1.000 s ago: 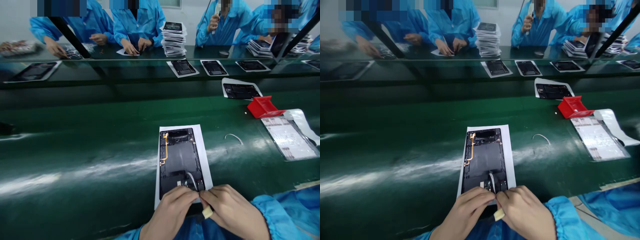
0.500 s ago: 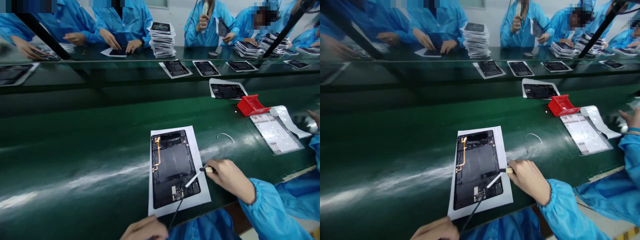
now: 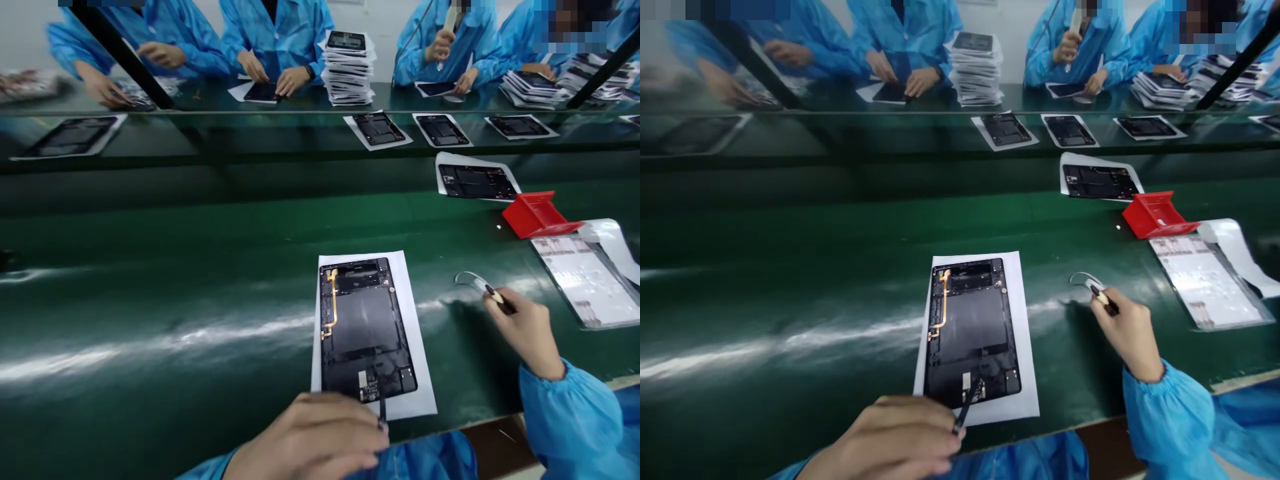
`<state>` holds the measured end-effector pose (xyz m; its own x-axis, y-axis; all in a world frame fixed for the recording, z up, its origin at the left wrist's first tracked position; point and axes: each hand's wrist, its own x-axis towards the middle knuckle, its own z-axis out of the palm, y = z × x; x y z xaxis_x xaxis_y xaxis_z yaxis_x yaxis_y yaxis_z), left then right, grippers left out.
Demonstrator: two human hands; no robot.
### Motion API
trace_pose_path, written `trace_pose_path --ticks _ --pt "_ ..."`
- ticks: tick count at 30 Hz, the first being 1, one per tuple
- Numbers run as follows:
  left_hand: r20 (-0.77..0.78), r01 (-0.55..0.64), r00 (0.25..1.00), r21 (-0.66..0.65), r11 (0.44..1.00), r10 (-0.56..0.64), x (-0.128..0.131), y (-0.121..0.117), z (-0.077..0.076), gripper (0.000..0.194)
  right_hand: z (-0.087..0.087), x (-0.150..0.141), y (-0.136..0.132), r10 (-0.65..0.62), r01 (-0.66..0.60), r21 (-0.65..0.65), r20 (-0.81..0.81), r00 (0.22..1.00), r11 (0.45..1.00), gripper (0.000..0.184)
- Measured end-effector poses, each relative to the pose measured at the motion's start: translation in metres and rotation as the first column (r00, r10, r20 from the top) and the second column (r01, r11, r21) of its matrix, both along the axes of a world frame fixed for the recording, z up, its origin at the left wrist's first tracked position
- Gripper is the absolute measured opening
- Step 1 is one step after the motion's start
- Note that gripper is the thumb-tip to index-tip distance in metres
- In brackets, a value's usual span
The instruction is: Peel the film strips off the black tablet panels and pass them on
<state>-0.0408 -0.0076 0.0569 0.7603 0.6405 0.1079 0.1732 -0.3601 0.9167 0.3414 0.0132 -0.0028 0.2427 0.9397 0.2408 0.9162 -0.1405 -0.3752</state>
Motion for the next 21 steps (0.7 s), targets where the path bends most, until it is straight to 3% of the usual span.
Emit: trace_pose_path --ticks 3,5,7,9,11,13,16,21 --pt "0.084 -0.197 0.979 0.11 0.974 0.188 0.01 0.039 -0.015 0.02 -0.006 0.005 0.009 -0.003 0.004 -0.023 0.046 0.999 1.0 0.031" --pt "0.101 -0.361 0.932 0.206 0.91 0.347 0.019 0.065 -0.032 0.012 -0.006 -0.005 0.013 -0.012 0.012 0.01 0.072 0.997 1.0 0.034" --pt "0.079 -0.449 0.892 0.277 0.85 0.445 0.026 0.087 -0.05 0.008 -0.006 -0.027 0.013 0.008 -0.014 0.069 0.082 0.997 0.998 0.035" --pt "0.022 -0.456 0.88 0.318 0.831 0.474 0.03 0.105 -0.065 0.009 -0.008 -0.058 0.011 0.151 -0.155 0.101 0.045 0.988 0.983 0.028" --pt "-0.051 -0.431 0.878 0.343 0.835 0.475 0.032 0.115 -0.076 0.008 -0.013 -0.091 0.007 0.468 -0.468 0.025 -0.04 0.883 0.884 0.027" --pt "-0.13 -0.404 0.871 0.358 0.842 0.474 0.033 0.119 -0.083 0.009 -0.02 -0.117 0.003 0.638 -0.641 -0.044 -0.06 0.768 0.767 0.033" --pt "-0.231 -0.355 0.859 0.372 0.857 0.456 0.034 0.118 -0.086 0.011 -0.03 -0.135 -0.001 0.727 -0.725 -0.091 -0.003 0.686 0.683 0.038" --pt "-0.323 -0.303 0.84 0.387 0.871 0.436 0.036 0.116 -0.088 0.013 -0.034 -0.133 -0.002 0.737 -0.733 -0.089 0.036 0.674 0.675 0.041"
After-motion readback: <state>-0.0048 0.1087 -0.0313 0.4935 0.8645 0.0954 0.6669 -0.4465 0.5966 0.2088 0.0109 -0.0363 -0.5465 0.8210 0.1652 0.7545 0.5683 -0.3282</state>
